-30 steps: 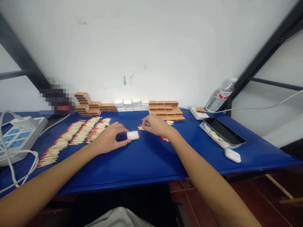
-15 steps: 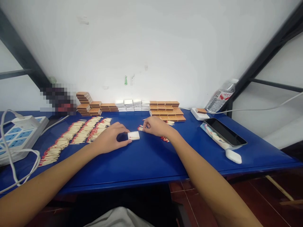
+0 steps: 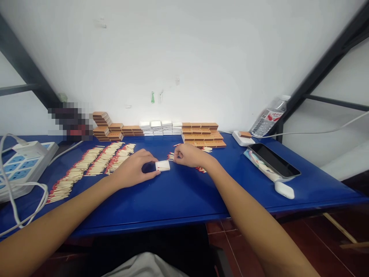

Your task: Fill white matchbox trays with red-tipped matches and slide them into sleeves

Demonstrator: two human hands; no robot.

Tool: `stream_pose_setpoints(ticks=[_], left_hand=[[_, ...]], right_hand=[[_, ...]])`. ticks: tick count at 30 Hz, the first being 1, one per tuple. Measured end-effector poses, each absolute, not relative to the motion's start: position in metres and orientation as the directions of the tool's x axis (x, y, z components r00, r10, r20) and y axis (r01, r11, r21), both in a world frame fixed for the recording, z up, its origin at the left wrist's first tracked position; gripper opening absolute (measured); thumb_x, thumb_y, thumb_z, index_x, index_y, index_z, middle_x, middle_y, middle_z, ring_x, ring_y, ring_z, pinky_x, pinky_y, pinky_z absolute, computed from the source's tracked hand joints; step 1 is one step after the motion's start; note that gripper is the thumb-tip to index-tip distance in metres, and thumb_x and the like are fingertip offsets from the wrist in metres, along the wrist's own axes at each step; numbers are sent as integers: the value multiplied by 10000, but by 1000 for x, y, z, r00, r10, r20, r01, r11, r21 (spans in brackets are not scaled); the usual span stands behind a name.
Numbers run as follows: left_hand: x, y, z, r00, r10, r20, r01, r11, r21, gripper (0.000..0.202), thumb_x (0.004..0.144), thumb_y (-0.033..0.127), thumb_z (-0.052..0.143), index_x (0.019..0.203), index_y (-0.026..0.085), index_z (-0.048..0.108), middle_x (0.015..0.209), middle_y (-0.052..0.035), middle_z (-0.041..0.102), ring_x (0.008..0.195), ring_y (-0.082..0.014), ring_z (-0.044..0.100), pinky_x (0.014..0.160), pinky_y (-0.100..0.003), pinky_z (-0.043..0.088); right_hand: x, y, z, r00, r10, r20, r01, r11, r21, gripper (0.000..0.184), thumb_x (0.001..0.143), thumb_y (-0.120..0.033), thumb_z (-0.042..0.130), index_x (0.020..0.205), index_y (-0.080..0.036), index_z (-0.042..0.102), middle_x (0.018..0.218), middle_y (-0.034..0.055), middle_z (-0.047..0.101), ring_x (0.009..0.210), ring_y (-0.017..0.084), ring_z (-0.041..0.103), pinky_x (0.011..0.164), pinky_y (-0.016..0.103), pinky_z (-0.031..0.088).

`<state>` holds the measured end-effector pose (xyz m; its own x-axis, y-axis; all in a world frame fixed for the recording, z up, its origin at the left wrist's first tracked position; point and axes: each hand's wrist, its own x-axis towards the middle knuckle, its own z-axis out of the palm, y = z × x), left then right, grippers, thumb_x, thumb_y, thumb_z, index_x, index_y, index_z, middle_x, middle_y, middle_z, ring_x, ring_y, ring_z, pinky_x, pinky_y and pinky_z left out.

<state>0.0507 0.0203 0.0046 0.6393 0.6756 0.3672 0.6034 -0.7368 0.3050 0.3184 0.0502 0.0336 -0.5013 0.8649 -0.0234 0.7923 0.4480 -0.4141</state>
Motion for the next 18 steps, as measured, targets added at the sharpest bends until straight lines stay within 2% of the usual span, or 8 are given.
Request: stream_pose_setpoints(ticks=[6, 18], left_hand=[[52, 19, 6, 645, 671, 366, 598, -741, 306, 278, 937, 449, 723, 1088, 216, 745, 1061, -79, 733, 1030, -272, 633, 882, -416, 527], [54, 17, 7, 645, 675, 357, 596, -738, 318, 255, 936, 434, 724, 1084, 228, 748, 1060, -75, 737, 1045, -278, 636, 897, -421, 526]], right_hand=[[317, 51, 34, -494, 869, -4, 795, 450, -407, 102, 878, -262, 680, 895, -176, 734, 754, 17, 625, 663, 155, 535, 612, 272, 339], [316, 51, 33, -491, 871, -24, 797, 439, -415, 118, 887, -229, 648, 884, -170, 750, 713, 16, 636, 628, 153, 530, 620, 284, 348]])
